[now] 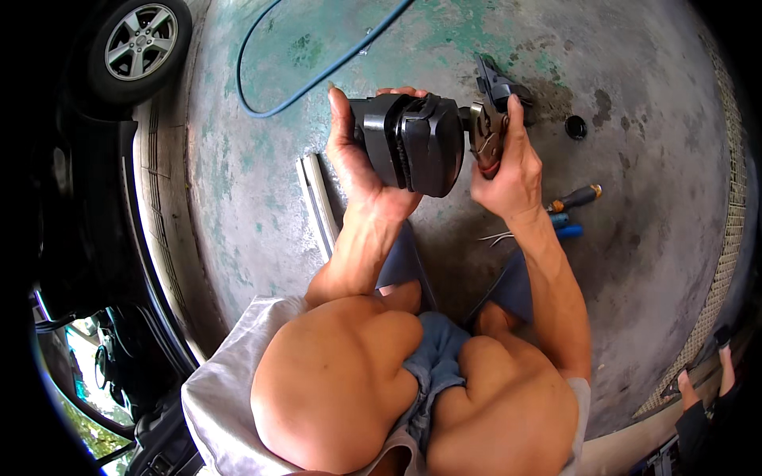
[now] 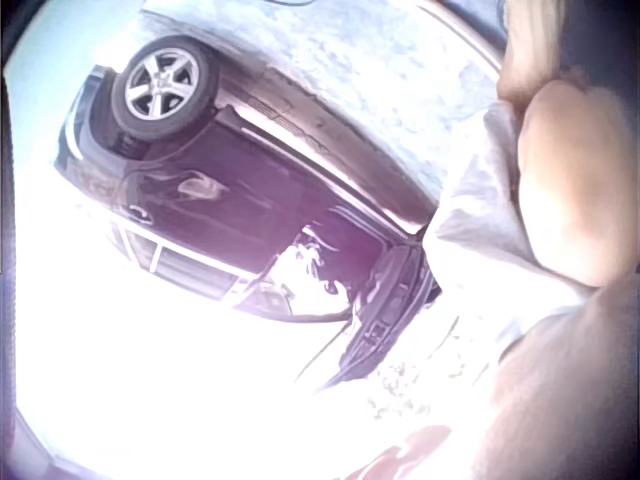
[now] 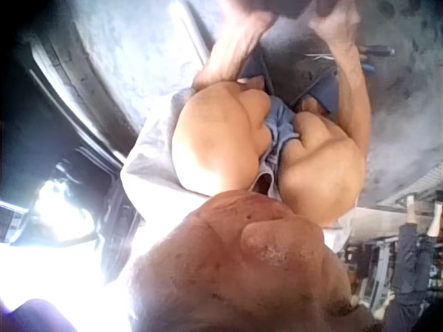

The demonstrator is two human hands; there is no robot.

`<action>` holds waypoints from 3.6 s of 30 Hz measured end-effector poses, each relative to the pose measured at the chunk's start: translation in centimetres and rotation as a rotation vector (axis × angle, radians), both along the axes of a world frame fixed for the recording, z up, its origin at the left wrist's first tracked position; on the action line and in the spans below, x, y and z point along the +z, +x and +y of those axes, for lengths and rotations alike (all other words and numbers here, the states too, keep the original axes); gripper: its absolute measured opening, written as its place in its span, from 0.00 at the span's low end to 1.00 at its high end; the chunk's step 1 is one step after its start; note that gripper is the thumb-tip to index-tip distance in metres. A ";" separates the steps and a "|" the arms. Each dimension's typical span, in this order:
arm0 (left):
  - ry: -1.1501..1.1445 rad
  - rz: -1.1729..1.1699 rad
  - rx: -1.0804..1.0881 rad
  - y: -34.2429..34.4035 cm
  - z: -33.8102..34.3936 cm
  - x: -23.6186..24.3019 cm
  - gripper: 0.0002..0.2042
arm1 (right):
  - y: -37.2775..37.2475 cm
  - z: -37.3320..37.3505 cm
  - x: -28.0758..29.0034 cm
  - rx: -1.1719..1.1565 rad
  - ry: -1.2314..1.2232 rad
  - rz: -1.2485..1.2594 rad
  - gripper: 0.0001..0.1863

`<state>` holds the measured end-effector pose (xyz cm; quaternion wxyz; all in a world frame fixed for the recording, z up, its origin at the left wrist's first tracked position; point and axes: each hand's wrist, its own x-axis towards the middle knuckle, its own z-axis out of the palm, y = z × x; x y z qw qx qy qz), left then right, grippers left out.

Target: The person uses pliers to pull at and manipulate a black plastic car door handle assembly while sitting on a garage floor.

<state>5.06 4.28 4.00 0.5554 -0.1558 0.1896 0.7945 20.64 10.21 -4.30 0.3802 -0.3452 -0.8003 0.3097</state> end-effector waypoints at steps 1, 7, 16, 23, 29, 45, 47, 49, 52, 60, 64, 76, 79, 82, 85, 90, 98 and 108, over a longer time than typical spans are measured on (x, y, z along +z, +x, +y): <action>0.003 -0.001 0.003 -0.3 -0.2 0.2 0.25 | -0.3 0.6 0.2 0.014 0.039 0.013 0.46; -0.101 0.317 0.148 -0.6 0.0 0.3 0.24 | 0.1 -2.7 3.8 0.172 -0.778 -0.135 0.39; 0.597 1.350 -0.159 -8.0 1.5 -2.5 0.51 | 2.0 -2.6 10.2 0.365 -1.799 0.131 0.38; 1.096 1.690 -0.430 -9.5 4.4 2.2 0.21 | 2.8 -1.9 11.2 0.408 -2.101 0.128 0.38; 1.315 1.752 -0.319 -8.1 3.0 7.9 0.14 | 2.6 -0.9 13.5 0.595 -1.896 -0.221 0.31; 0.323 1.551 -0.028 -6.6 0.3 1.0 0.12 | 1.0 -2.9 11.6 0.250 -1.760 0.163 0.33; 0.118 1.244 0.337 -4.5 1.4 -1.5 0.14 | -0.6 -2.2 11.2 0.194 -1.471 0.133 0.33; -0.084 0.768 0.492 -3.0 3.4 -2.7 0.15 | -2.1 -2.1 8.2 0.088 -1.006 -0.010 0.33; -0.180 0.207 0.383 -3.2 4.8 -4.3 0.16 | -4.8 -0.8 5.5 -0.064 -0.329 -0.163 0.36; -0.265 -0.045 0.091 -1.9 1.9 -4.8 0.15 | 1.2 5.6 3.4 0.288 0.427 -0.285 0.45; -0.401 0.046 0.068 -1.5 2.2 -5.3 0.16 | 1.3 5.1 2.4 0.264 0.311 -0.273 0.44; 0.327 0.890 -0.283 -5.7 0.6 -3.6 0.43 | 2.2 -1.9 8.4 0.197 -1.590 0.180 0.11; 0.815 0.808 -0.377 -6.3 1.7 -2.5 0.35 | 1.7 -3.4 8.8 0.293 -1.882 0.333 0.12; 0.978 0.709 -0.342 -5.2 1.6 -1.0 0.19 | 0.9 -4.8 8.6 0.324 -2.102 0.455 0.16; 0.642 0.737 -0.241 -4.2 0.3 -0.2 0.12 | 1.0 -4.8 8.4 0.351 -2.066 0.538 0.19; 0.581 0.672 -0.108 -4.3 -0.4 -0.9 0.09 | -0.1 -5.6 8.2 0.317 -1.844 0.427 0.19; 0.266 0.680 0.169 -3.3 0.8 -0.4 0.16 | -2.0 -5.3 7.8 0.166 -1.590 0.346 0.05; 0.447 0.322 0.200 -3.5 0.5 -3.6 0.20 | -2.1 -4.8 7.4 0.111 -1.147 0.069 0.11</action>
